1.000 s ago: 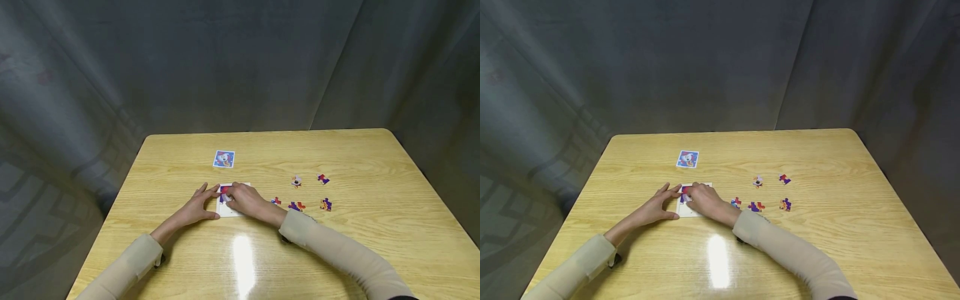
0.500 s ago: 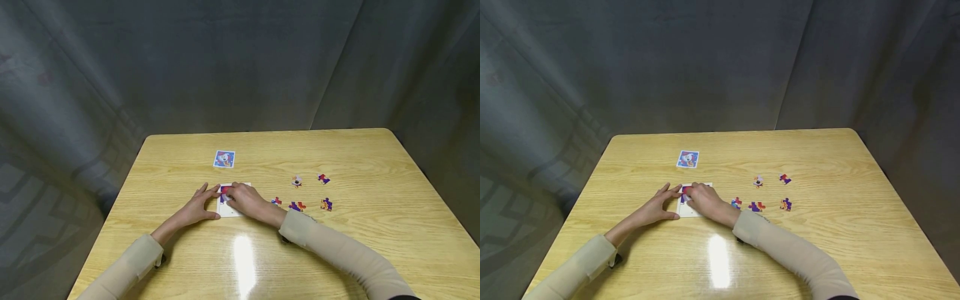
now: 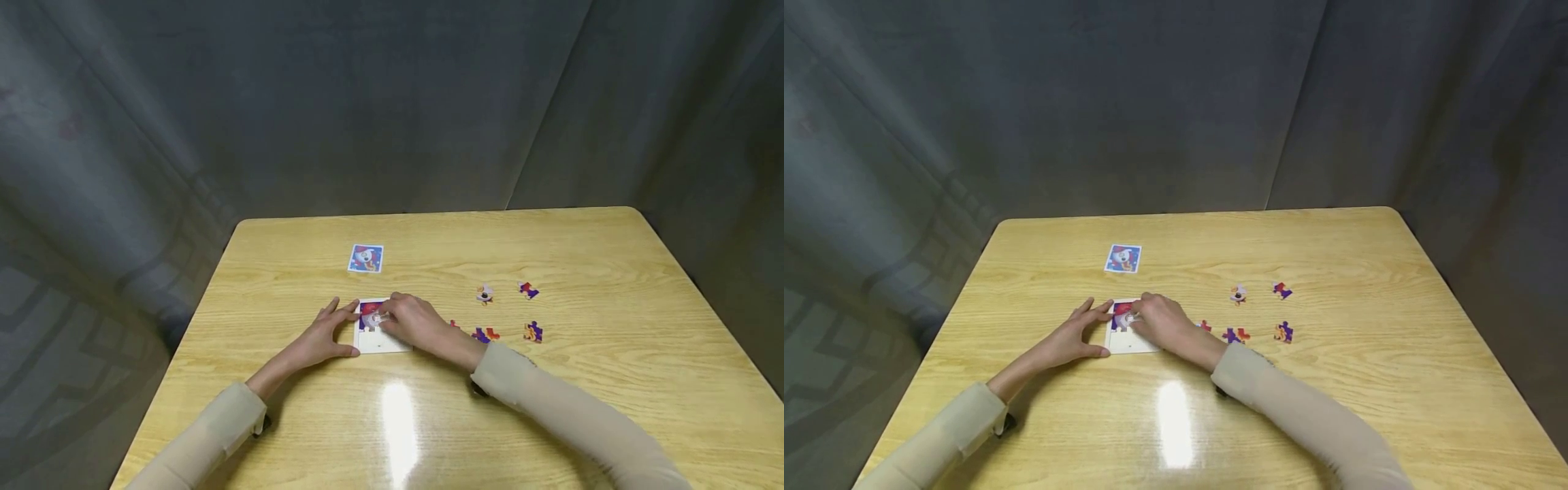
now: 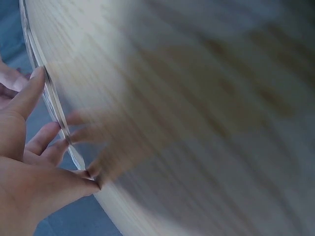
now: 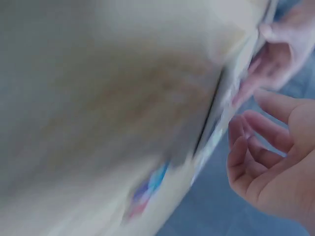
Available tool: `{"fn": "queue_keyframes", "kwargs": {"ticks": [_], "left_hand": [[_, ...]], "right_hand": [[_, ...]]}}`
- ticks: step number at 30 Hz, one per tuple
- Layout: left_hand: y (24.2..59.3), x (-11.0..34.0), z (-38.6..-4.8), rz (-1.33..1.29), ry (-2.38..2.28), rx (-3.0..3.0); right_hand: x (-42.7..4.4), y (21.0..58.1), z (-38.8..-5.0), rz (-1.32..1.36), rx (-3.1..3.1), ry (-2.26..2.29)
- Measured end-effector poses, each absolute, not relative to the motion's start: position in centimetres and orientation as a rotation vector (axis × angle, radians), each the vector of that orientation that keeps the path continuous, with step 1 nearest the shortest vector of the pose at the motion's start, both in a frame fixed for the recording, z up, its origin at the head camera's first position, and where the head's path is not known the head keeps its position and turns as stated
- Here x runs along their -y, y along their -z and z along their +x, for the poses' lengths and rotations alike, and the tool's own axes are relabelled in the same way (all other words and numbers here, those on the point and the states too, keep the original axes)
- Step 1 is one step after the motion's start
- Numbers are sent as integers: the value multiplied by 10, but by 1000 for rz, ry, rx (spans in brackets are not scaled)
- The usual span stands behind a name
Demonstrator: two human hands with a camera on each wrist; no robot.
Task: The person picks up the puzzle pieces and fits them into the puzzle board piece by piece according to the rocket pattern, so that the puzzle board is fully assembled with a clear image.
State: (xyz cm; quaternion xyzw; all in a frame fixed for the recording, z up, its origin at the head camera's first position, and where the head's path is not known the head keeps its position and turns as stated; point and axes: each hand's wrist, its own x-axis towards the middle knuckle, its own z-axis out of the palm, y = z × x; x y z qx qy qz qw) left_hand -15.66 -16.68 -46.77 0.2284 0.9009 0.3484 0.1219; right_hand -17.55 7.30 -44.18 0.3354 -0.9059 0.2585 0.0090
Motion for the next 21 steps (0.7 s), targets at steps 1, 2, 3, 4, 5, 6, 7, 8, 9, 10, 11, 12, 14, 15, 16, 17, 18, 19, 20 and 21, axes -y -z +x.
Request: {"fn": "queue_keyframes", "kwargs": {"ticks": [1, 2, 3, 4, 5, 6, 7, 8, 9, 10, 11, 12, 14, 15, 16, 17, 18, 19, 20, 21], "left_hand": [[468, 166, -157, 671, -1013, -2639], [467, 166, -158, 671, -1011, -2645], [467, 166, -158, 666, -1014, -2645], [468, 166, -158, 660, -1014, -2646], [468, 166, -159, 660, -1011, -2647], [468, 166, -159, 662, -1009, -2644], [468, 166, -158, 666, -1009, -2641], [469, 165, -158, 668, -1011, -2635], [469, 165, -158, 675, -1013, -2631], [470, 165, -158, 682, -1014, -2629], [470, 164, -158, 690, -1017, -2627], [471, 164, -158, 693, -1021, -2626], [471, 164, -158, 693, -1020, -2633], [471, 164, -158, 692, -1020, -2636], [471, 164, -158, 689, -1017, -2640], [470, 164, -159, 687, -1013, -2642], [470, 165, -159, 685, -1011, -2643], [469, 164, -159, 683, -1007, -2644], [469, 164, -159, 680, -1009, -2642], [469, 164, -159, 676, -1008, -2641]], "right_hand": [[-80, 440, -178, 1021, 2819, -827], [-88, 439, -180, 995, 2807, -843], [-96, 438, -184, 960, 2804, -856], [-105, 438, -187, 930, 2799, -871], [-115, 438, -190, 890, 2804, -885], [-125, 439, -193, 846, 2807, -906], [-135, 440, -196, 796, 2809, -921], [-145, 441, -198, 740, 2812, -938], [-156, 442, -200, 680, 2816, -959], [-166, 443, -201, 618, 2817, -980], [-176, 444, -201, 558, 2818, -1001], [-185, 446, -202, 505, 2819, -1017], [-201, 449, -201, 409, 2842, -1046], [-208, 451, -200, 375, 2861, -1049], [-213, 452, -199, 348, 2883, -1048], [-218, 453, -197, 323, 2912, -1047], [-223, 454, -196, 299, 2937, -1036], [-226, 454, -194, 282, 2960, -1020], [-229, 454, -192, 276, 2977, -997], [-231, 454, -191, 278, 2985, -978]]}}
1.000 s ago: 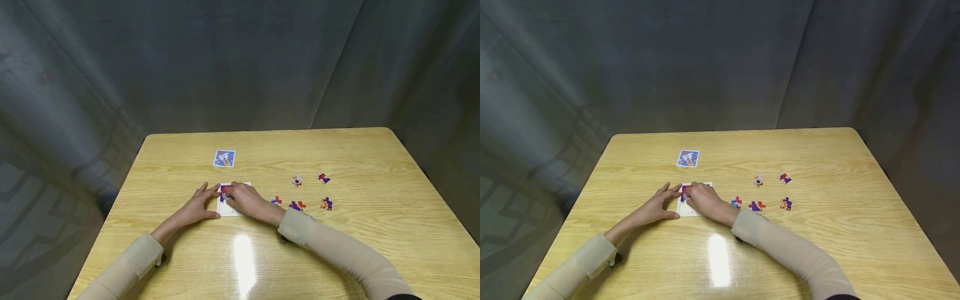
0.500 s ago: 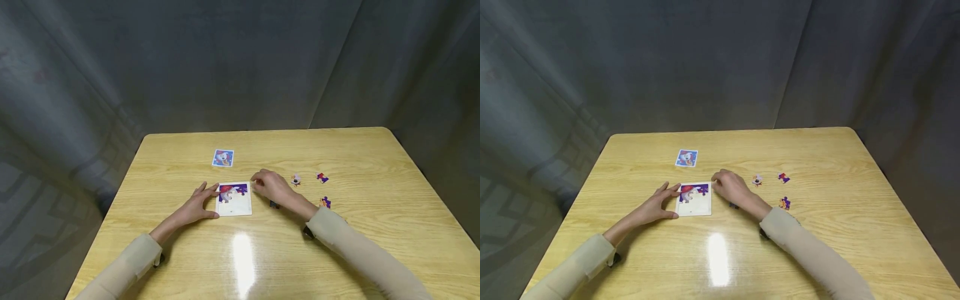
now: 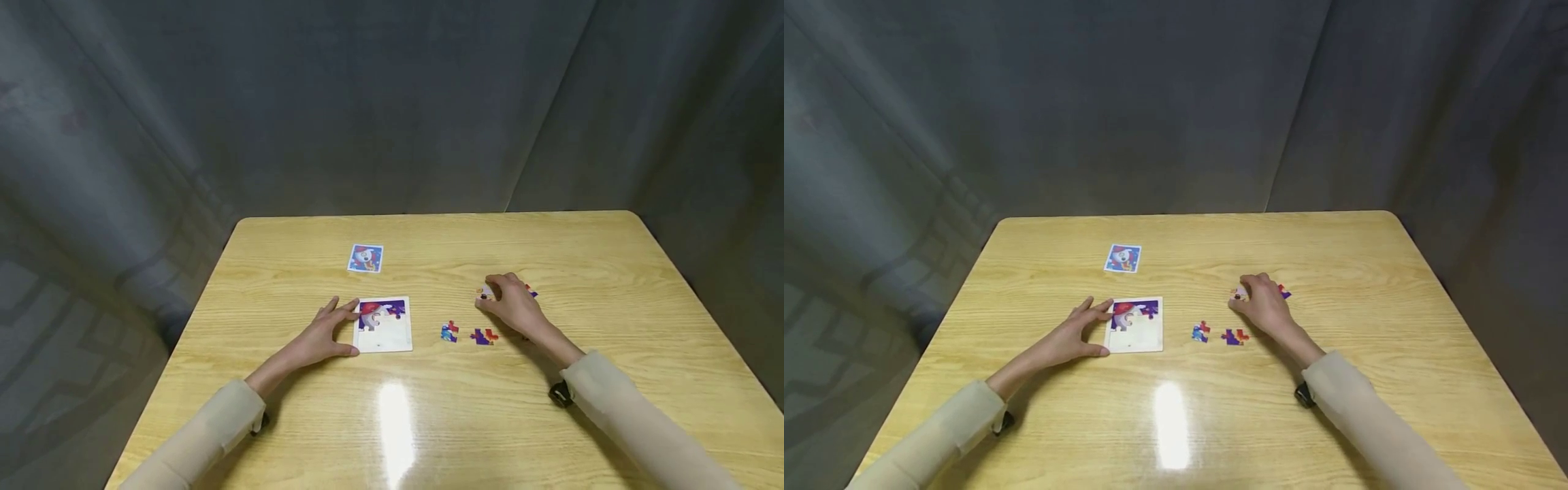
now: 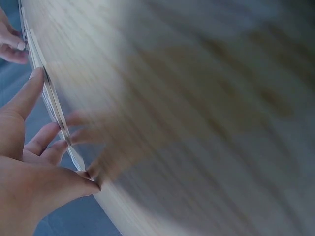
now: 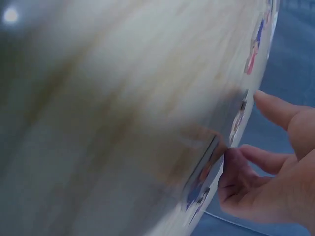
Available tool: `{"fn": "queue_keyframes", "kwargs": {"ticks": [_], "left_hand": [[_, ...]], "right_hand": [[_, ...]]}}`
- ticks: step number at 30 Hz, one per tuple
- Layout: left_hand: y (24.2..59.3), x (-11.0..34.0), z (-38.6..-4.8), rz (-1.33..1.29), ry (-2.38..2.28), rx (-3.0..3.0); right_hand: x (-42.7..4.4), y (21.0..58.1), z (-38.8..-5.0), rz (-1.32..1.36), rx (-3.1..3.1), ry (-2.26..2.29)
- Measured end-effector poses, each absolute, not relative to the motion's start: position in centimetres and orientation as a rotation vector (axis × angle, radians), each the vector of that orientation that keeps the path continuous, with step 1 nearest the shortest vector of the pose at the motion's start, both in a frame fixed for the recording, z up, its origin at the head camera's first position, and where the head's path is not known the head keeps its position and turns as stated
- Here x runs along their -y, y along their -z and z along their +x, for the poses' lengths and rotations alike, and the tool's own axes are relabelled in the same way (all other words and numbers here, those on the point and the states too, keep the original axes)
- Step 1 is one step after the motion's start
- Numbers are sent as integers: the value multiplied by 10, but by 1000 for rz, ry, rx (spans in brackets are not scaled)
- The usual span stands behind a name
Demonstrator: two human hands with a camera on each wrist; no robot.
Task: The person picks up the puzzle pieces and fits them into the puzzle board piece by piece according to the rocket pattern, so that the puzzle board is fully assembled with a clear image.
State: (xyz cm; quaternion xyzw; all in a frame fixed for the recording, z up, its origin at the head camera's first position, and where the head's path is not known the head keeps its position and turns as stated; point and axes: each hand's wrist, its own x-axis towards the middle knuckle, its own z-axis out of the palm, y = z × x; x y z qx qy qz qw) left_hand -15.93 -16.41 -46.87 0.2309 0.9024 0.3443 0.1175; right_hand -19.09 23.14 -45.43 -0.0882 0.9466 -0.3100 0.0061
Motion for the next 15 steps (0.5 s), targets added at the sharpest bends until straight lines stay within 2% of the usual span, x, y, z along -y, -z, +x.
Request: {"fn": "queue_keyframes", "kwargs": {"ticks": [15], "left_hand": [[469, 165, -160, 685, -1018, -2634]], "right_hand": [[-241, 466, -190, -301, -2910, 1157]]}}
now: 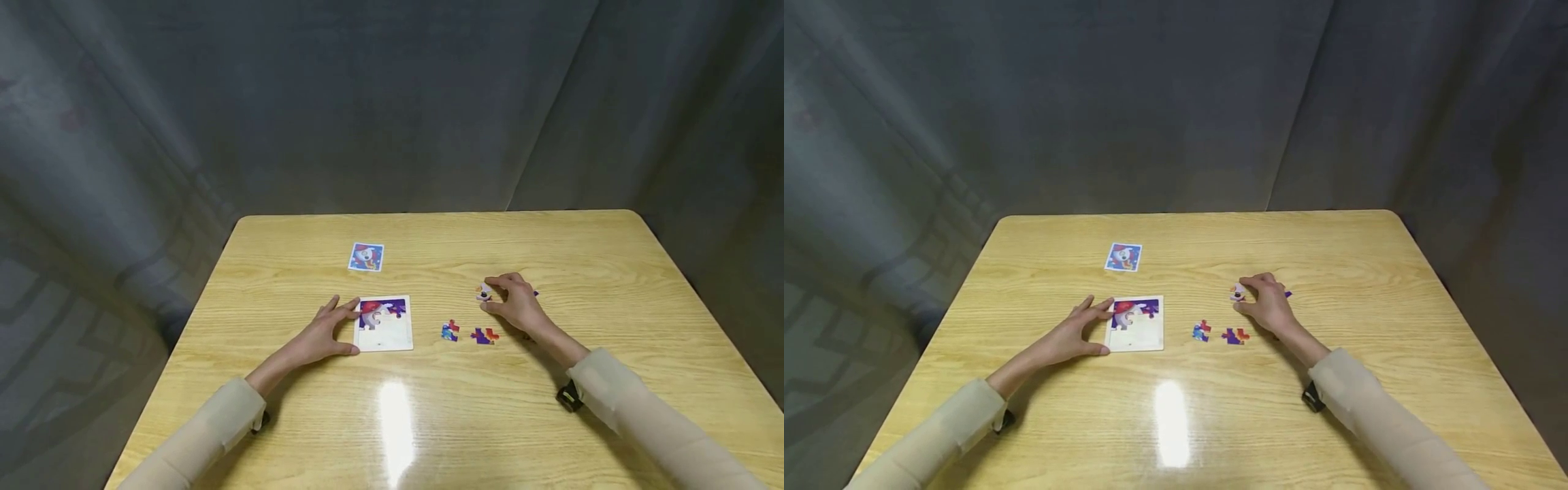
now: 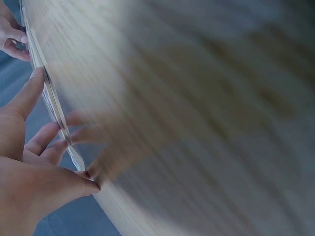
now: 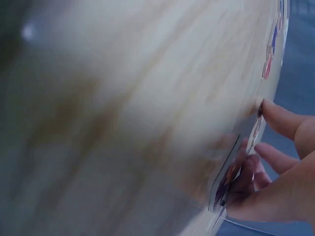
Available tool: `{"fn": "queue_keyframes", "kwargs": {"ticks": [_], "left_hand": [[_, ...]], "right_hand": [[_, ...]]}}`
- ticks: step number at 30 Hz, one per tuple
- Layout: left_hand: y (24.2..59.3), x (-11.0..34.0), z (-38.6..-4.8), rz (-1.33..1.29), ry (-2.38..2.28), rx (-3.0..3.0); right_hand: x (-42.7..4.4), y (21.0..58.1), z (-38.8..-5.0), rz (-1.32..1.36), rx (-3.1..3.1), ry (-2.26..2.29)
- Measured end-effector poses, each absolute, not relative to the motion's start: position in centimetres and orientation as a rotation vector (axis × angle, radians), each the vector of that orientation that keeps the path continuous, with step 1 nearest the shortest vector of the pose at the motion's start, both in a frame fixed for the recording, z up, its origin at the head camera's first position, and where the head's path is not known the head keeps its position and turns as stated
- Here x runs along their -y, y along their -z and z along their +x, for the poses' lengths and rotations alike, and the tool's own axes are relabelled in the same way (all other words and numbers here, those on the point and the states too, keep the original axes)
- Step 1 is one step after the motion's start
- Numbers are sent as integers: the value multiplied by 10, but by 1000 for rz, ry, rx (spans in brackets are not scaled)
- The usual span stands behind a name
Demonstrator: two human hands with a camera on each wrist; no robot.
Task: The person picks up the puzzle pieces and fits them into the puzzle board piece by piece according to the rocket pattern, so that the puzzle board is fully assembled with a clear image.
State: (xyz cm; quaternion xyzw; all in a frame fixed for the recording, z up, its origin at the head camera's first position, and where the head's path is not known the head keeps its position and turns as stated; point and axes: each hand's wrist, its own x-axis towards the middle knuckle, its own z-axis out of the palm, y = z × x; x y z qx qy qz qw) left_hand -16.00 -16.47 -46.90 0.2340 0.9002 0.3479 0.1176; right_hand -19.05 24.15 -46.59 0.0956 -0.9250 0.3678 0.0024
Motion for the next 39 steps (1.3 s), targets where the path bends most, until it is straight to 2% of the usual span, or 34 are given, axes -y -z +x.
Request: {"fn": "queue_keyframes", "kwargs": {"ticks": [17, 31, 39], "left_hand": [[467, 162, -162, 693, -991, -2641], [470, 164, -160, 706, -986, -2644], [471, 165, -160, 681, -985, -2643]], "right_hand": [[-256, 465, -204, 511, 2989, -1121], [-262, 467, -198, 672, 2954, -1112], [-256, 463, -195, 671, 2928, -1010]]}}
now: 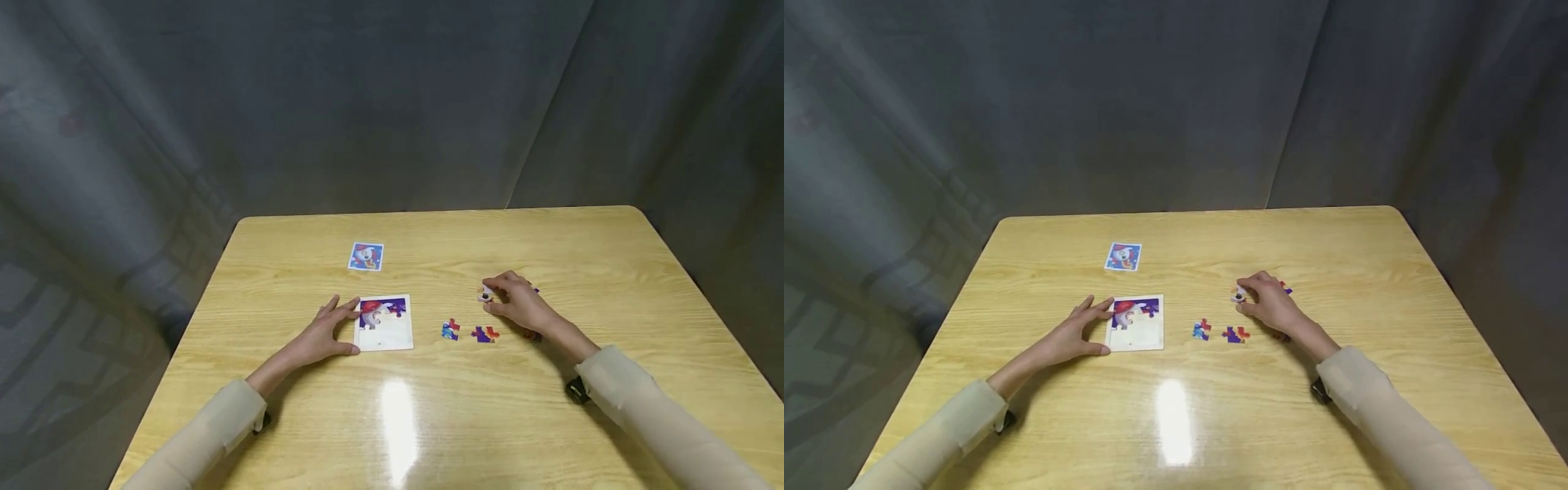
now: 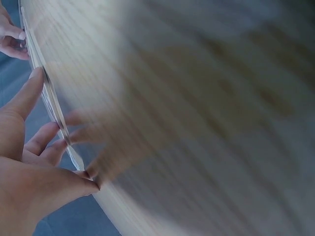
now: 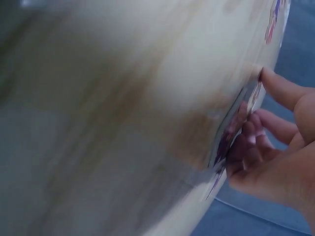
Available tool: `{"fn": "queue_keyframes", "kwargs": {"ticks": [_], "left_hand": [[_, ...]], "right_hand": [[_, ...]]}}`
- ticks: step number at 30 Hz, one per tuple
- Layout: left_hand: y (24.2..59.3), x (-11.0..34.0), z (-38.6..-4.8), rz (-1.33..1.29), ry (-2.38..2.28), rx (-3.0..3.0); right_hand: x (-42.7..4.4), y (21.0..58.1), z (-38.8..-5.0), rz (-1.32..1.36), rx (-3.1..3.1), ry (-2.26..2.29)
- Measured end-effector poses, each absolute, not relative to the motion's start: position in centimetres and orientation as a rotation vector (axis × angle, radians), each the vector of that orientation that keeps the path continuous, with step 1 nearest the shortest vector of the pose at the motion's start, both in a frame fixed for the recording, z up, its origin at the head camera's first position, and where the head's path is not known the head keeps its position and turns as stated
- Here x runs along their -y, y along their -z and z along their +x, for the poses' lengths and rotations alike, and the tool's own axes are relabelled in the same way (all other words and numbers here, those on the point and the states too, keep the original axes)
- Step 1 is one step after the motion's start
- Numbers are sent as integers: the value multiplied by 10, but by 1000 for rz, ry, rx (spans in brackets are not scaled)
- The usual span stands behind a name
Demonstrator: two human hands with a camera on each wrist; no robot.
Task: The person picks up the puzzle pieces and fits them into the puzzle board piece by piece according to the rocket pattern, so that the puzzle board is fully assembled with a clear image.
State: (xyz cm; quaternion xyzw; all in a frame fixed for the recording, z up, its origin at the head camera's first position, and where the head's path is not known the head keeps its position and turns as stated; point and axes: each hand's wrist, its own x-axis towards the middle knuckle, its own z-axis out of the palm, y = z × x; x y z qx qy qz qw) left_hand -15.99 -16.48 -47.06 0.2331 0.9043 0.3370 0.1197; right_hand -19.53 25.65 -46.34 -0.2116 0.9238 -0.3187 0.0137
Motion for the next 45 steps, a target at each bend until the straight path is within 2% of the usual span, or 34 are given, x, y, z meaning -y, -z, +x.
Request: {"fn": "queue_keyframes", "kwargs": {"ticks": [14, 45], "left_hand": [[468, 166, -158, 698, -985, -2648], [468, 166, -157, 673, -995, -2639]], "right_hand": [[-248, 459, -190, -486, -2953, 908], [-245, 462, -195, -483, -2947, 976]]}}
